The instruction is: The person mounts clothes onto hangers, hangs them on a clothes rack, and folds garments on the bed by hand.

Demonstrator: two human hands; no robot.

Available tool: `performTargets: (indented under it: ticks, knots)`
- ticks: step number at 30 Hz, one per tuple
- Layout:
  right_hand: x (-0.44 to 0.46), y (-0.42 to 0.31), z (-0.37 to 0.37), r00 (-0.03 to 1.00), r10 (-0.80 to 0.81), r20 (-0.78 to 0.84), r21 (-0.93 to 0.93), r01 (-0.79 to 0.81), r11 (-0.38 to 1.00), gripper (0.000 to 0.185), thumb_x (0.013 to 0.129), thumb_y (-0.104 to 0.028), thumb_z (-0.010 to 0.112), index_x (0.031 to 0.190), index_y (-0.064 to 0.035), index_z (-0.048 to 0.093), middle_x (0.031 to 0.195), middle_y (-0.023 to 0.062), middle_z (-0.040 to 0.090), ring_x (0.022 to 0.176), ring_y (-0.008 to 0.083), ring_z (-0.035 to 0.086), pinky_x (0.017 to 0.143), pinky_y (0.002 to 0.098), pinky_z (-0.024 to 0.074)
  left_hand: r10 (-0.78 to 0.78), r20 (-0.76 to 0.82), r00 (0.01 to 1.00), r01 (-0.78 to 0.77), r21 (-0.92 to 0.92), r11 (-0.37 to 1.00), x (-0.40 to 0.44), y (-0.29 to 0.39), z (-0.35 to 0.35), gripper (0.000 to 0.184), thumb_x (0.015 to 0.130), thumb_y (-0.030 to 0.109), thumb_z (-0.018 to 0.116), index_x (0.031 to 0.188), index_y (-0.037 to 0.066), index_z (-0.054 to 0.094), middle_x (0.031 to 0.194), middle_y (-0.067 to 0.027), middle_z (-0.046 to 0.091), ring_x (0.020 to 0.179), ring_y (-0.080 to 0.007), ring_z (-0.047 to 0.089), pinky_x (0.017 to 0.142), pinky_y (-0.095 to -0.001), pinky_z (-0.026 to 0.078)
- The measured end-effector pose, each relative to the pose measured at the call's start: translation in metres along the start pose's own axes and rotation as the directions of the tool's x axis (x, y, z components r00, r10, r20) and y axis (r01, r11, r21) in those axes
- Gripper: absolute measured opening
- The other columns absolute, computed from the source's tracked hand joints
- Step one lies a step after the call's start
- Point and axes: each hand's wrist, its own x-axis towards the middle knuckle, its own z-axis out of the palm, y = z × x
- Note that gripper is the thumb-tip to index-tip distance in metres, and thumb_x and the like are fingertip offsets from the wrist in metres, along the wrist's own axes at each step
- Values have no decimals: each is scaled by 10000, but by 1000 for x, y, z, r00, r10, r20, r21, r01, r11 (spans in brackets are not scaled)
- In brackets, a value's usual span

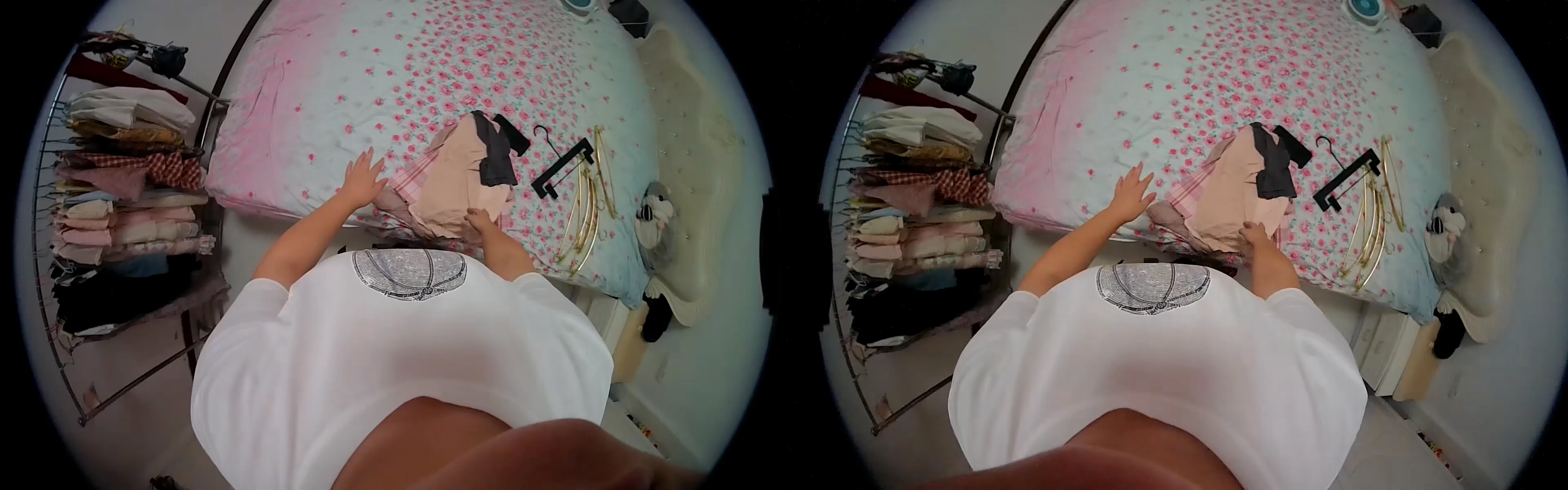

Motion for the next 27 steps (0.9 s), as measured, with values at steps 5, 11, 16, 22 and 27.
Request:
performTargets:
  ticks: [5, 11, 16, 22, 27]
  knots:
    - [55, 47, 34, 981, -142, 134, -365, 182, 913, 391, 702, -346, 550, 990, -95, 631, 1014, 165, 591, 990, 301, 531, 851, 355, 418, 138, 91, 986, -149, 123, 981, 8, 14, 9, 513, 814, 357, 492, 1263, 129, 395, 1389, -169, 181, 1265, -336, 221, 974, -543, 226]
    - [15, -16, -3, 958, -8, 286, -131, 47, 990, 510, 661, -351, 602, 1023, 7, 595, 1126, 265, 501, 1055, 325, 500, 869, 338, 420, 188, 99, 977, -197, 98, 976, 20, 32, 16, 496, 814, 346, 494, 1254, 132, 411, 1380, -164, 206, 1260, -329, 232, 976, -538, 229]
    - [9, -25, 11, 996, 35, -79, 387, -2, 922, 326, 722, -208, 603, 945, 30, 603, 843, 141, 608, 749, 202, 577, 650, 296, 453, 113, 218, 969, -134, 85, 987, 35, 42, 32, 531, 805, 389, 494, 1263, 138, 399, 1381, -168, 202, 1265, -325, 222, 976, -549, 220]
    - [-28, -113, -54, 986, -118, -116, 828, 162, 537, 78, 767, -73, 544, 838, -43, 560, 657, -3, 507, 531, 75, 441, 482, 203, 343, 181, 200, 963, -176, -44, 983, 55, 66, 33, 693, 704, 490, 584, 1260, 124, 392, 1377, -174, 216, 1239, -337, 269, 969, -536, 231]
    - [-109, -200, -109, 928, -356, -113, 827, 286, 484, 170, 758, -26, 507, 926, -49, 522, 733, 1, 534, 614, 87, 499, 535, 195, 379, 445, -227, 866, -456, -725, 517, 110, 113, 33, 581, 660, 305, 687, 1153, 74, 483, 1195, -162, 470, 1050, -279, 486, 875, -411, 373]
